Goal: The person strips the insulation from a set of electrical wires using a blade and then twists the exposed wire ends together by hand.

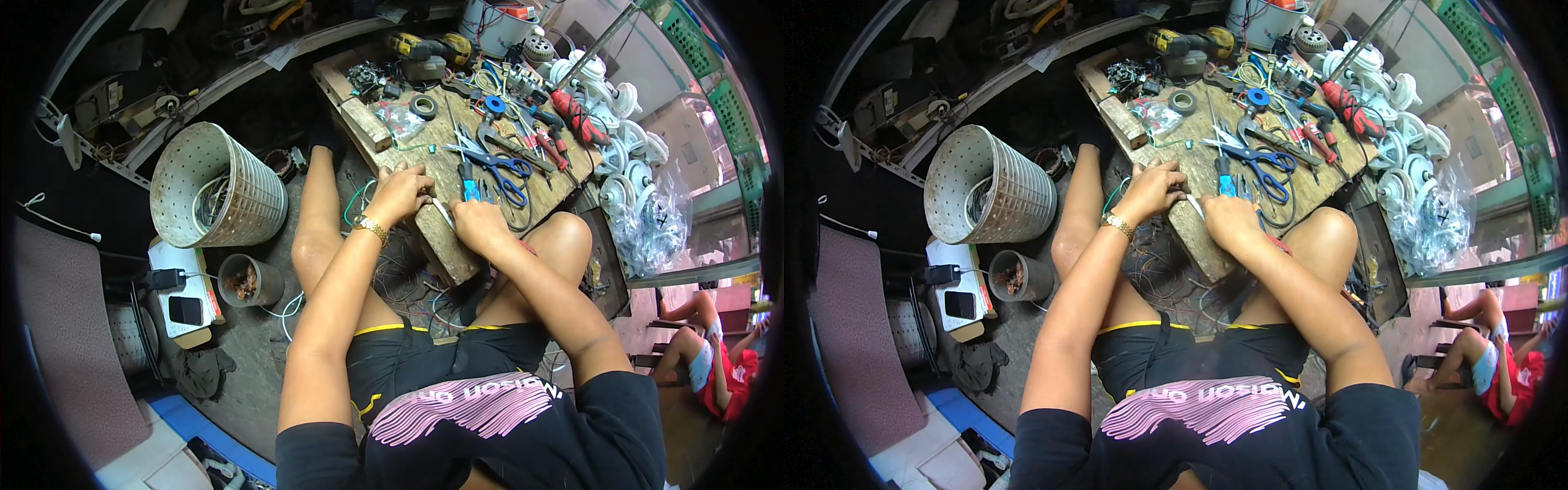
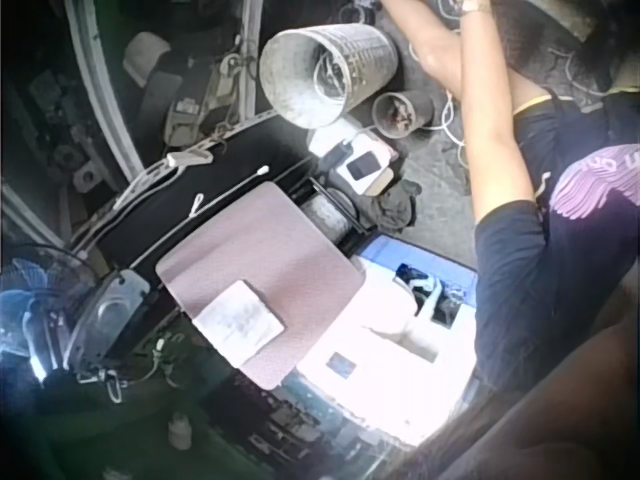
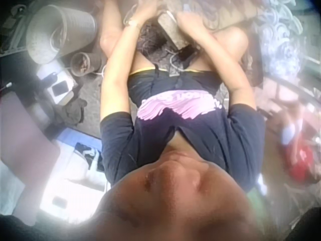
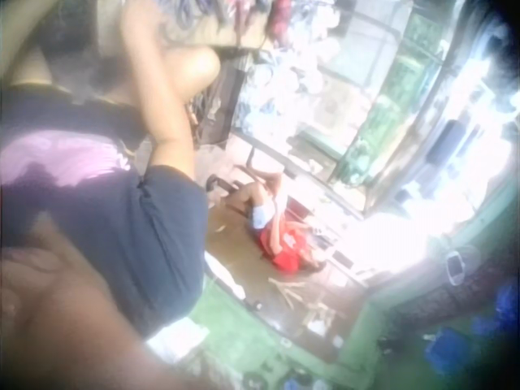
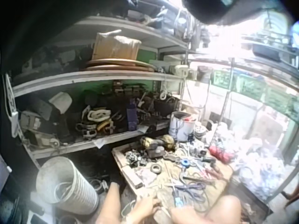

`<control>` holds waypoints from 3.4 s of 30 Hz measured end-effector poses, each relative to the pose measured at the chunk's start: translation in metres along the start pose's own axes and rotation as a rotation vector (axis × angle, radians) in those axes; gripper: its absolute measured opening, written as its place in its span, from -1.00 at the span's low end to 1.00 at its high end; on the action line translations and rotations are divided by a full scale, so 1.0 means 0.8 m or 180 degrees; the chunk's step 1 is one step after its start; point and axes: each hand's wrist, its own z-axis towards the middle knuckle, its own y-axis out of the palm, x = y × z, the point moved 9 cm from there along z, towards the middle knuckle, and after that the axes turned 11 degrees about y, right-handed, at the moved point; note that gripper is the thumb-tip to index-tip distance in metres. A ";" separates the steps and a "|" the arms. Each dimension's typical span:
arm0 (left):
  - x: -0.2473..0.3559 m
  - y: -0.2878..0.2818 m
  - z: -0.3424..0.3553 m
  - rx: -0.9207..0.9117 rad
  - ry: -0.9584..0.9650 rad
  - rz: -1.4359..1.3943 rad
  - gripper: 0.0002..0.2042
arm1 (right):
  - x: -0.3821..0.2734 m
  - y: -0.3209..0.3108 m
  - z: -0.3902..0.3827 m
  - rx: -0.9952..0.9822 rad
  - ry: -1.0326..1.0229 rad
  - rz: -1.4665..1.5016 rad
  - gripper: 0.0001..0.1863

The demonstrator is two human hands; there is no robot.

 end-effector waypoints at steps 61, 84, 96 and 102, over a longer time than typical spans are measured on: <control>-0.012 0.002 -0.061 0.0647 -0.0142 -0.1000 -0.76 | 0.001 0.001 -0.016 -0.0045 0.0125 0.1223 -0.82; -0.078 0.016 -0.089 0.0792 -0.0663 -0.2130 -0.86 | -0.009 0.015 -0.022 0.0342 -0.0121 0.1229 -0.88; -0.037 -0.053 -0.077 0.0741 -0.0827 -0.2614 -0.87 | 0.021 -0.017 -0.013 0.0097 0.0057 0.3075 -0.66; -0.015 -0.052 -0.055 0.0816 -0.0019 -0.1001 -0.83 | 0.006 0.010 -0.016 -0.0373 0.0162 0.2478 -0.71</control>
